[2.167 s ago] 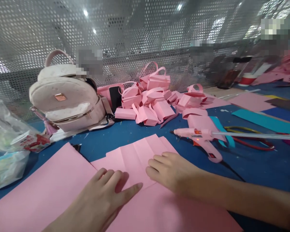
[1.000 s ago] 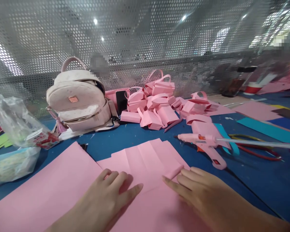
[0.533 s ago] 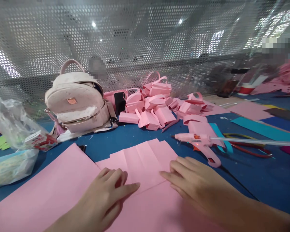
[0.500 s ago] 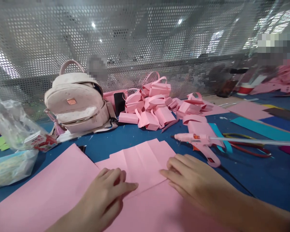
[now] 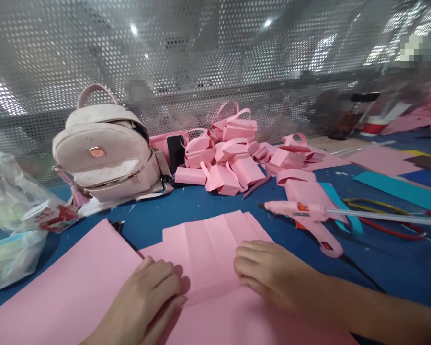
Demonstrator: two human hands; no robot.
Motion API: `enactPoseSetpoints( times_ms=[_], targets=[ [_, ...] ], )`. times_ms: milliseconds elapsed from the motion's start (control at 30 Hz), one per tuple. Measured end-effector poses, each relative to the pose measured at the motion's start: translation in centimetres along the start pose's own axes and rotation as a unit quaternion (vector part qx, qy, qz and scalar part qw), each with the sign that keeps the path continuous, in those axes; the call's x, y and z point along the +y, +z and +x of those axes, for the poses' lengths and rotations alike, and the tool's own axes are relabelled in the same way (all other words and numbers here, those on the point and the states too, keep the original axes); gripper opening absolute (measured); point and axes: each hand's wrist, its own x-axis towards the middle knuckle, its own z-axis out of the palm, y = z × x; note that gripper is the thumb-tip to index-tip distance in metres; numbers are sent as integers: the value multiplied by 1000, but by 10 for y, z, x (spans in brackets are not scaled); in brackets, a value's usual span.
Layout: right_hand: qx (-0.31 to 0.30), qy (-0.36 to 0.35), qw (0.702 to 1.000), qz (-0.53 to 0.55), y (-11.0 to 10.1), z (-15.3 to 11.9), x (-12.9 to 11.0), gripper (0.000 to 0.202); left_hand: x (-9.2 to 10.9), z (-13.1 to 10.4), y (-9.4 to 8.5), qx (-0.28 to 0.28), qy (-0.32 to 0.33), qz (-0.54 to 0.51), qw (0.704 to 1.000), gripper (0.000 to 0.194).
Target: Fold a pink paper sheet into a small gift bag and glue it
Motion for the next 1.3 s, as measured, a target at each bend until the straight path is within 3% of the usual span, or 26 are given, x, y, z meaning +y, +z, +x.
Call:
enactPoseSetpoints(
  times_ms=[233, 467, 867, 1033, 1300],
  targets=[
    [-24, 8, 1000, 3, 6, -2, 12, 21, -16, 6, 12, 39, 48, -28, 998, 20],
    [-42, 13, 999, -8, -1, 3, 10, 20, -13, 6, 6, -5, 18, 25, 1000, 26],
    [13, 50, 998, -40, 6, -5, 10, 21, -8, 4, -9, 5, -10, -1, 1000, 19],
    [22, 29, 998, -47, 5, -5, 11, 22, -13, 8, -16, -39, -13, -13, 999, 27],
    [66, 25, 993, -96, 11, -3, 13, 26, -16, 8, -11, -73, -25, -8, 997, 22]
  ],
)
